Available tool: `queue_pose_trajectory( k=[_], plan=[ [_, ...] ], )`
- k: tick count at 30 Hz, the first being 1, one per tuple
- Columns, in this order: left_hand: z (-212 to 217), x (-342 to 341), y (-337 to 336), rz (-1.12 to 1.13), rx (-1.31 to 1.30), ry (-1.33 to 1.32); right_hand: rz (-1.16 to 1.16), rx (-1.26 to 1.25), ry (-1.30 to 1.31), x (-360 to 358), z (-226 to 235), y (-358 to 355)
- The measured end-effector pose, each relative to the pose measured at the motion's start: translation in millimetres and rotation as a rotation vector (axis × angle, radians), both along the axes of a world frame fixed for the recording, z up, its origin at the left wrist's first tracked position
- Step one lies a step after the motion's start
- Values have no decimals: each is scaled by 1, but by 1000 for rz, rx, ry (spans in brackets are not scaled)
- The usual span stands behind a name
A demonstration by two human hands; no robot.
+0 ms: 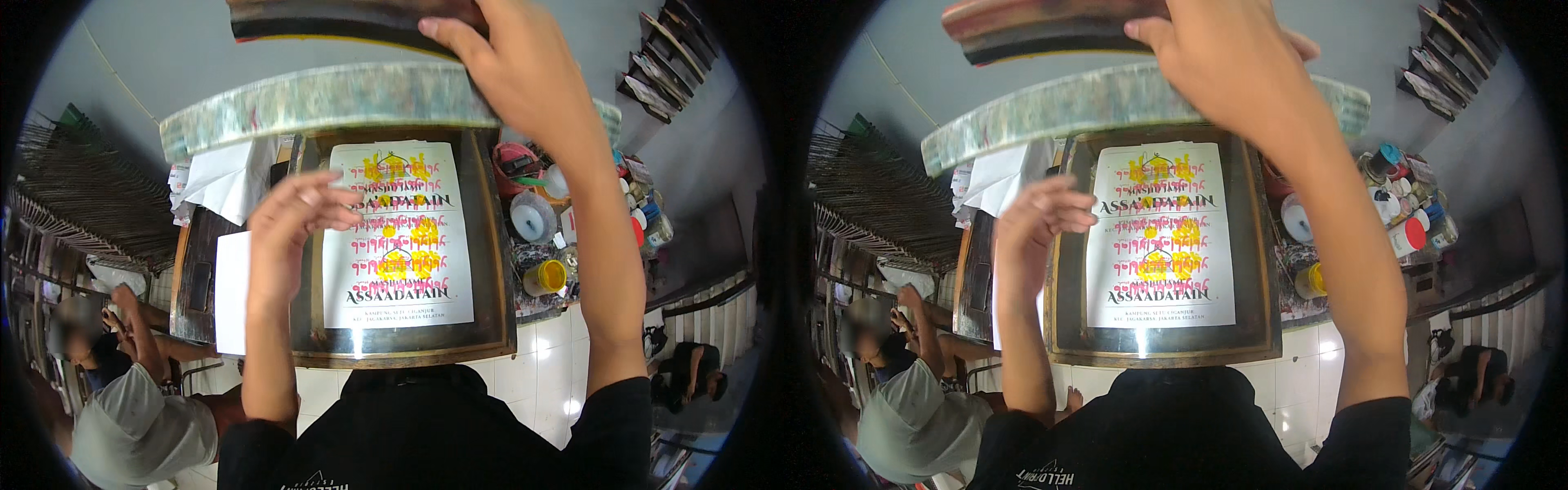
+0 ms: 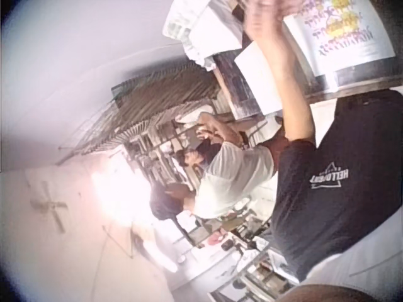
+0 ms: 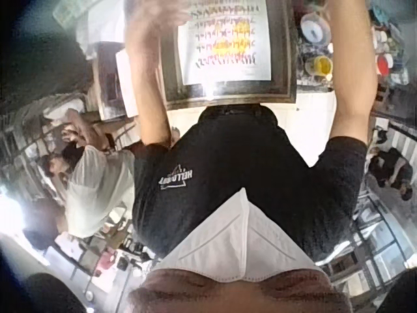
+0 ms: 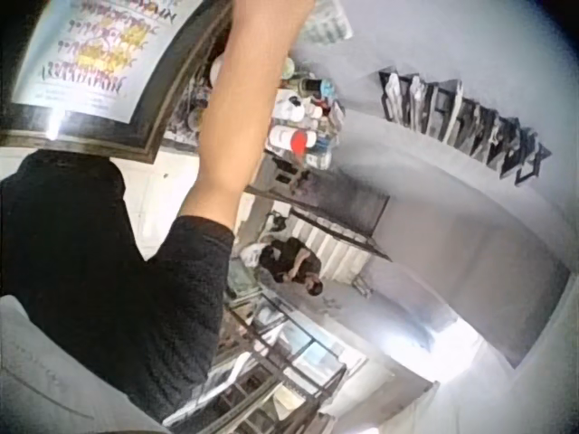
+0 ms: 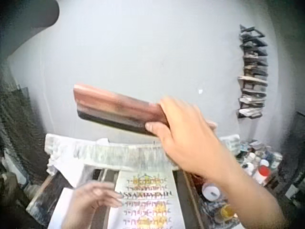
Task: The person performs screen printing by placing paper on a base, lowering a mesh screen, and dragging a squeegee with ink across the surface to transfer designs.
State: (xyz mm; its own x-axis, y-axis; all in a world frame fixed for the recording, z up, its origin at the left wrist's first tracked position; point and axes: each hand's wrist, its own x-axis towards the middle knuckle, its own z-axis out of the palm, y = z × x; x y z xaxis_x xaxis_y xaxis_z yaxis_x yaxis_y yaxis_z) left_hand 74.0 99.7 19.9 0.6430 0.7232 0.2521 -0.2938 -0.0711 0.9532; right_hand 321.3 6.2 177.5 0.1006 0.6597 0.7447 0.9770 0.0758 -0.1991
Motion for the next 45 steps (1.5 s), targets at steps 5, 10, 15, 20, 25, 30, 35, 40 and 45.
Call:
queue_pose_trajectory(
  k=[5, 10, 15, 20, 25, 30, 35, 40, 45],
  plan=[
    [-133, -26, -91, 389, 517, 1219, 37, -70, 71, 36, 39, 32],
    [-190, -56, -141, 384, 504, 1327, 53, -6, -24, 64, 62, 75],
    [-203, -106, -211, 836, 240, 1162, 31, -52, -22, 81, 78, 96],
    [-221, -104, -234, 616, -1000, 313, 47, -68, -62, 91, 88, 104],
    [-207, -88, -238, 527, -969, -41, 12, -39, -47, 92, 91, 109],
    [-202, -111, -230, 495, -1105, -313, 17, -77, 1, 86, 80, 108],
    [-216, -144, -232, 530, -1014, -182, -48, -6, -18, 82, 66, 100],
    [-218, -175, -235, 382, -1081, -482, -4, 15, 6, 70, 52, 83],
    [-229, -150, -225, 346, -1169, -524, -44, -24, 34, 62, 41, 64]
  ],
)
